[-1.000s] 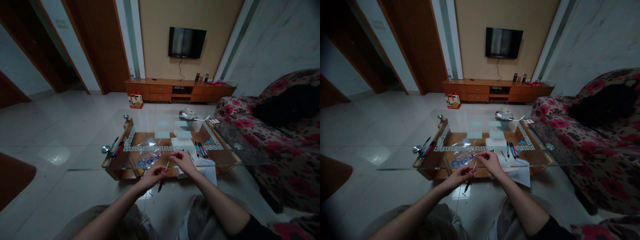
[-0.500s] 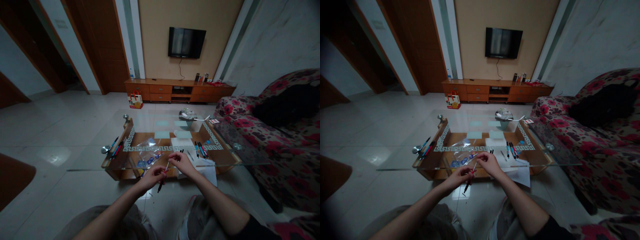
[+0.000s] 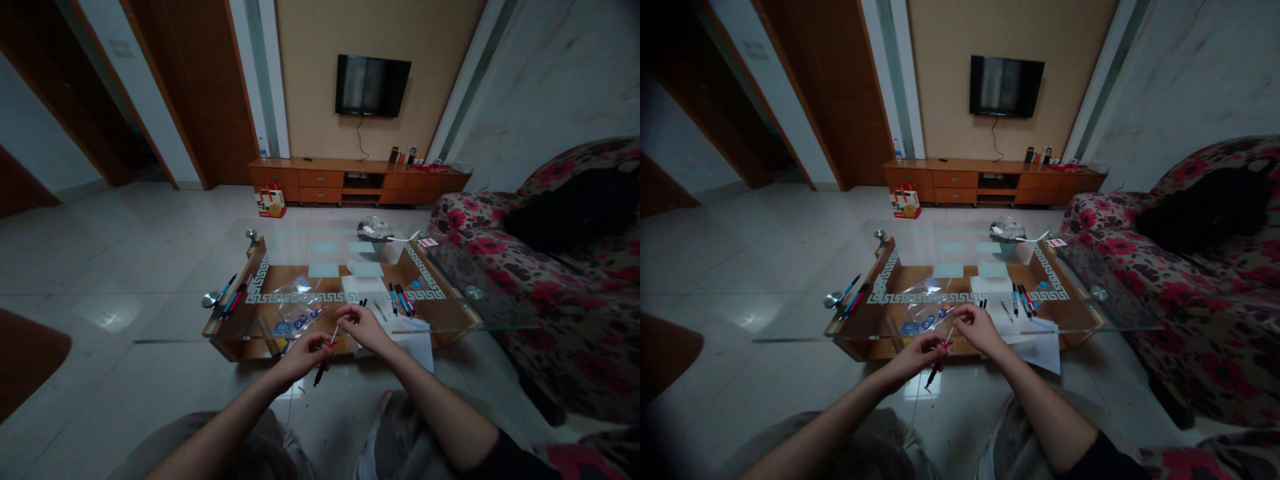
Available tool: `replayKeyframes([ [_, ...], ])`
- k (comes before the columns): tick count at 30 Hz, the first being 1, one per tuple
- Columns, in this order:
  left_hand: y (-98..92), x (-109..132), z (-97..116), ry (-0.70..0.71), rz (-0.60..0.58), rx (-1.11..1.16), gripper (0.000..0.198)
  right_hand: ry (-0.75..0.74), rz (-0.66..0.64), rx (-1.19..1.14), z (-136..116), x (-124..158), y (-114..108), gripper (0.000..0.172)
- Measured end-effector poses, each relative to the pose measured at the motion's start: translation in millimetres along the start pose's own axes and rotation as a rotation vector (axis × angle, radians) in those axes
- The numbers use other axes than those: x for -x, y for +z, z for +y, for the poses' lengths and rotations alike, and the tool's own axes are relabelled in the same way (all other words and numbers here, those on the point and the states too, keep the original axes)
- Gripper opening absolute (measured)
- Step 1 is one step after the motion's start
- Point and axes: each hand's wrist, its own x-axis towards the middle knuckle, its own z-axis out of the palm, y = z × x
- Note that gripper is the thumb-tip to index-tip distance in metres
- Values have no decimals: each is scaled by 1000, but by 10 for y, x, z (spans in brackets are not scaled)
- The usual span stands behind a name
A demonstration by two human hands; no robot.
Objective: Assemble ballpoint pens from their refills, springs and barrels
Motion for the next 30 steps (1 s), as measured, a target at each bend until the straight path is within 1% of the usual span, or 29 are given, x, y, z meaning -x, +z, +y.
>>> replayKeyframes([
  [4,-3,-16,-4,-12,20,0,39,7,-12,4,9,9,4,22],
  [9,-4,-27,10,5,36,21,41,22,-94,-58,14,37,31,27],
  [12,1,-16,20,31,38,38,49,20,-123,-86,15,49,35,30],
  [16,17,5,60,44,28,42,65,40,-119,-92,19,55,25,36],
  [22,27,34,133,36,-10,11,61,43,-137,-115,29,63,17,41],
  [30,2,21,64,38,-9,16,60,53,-137,-83,41,55,20,40],
])
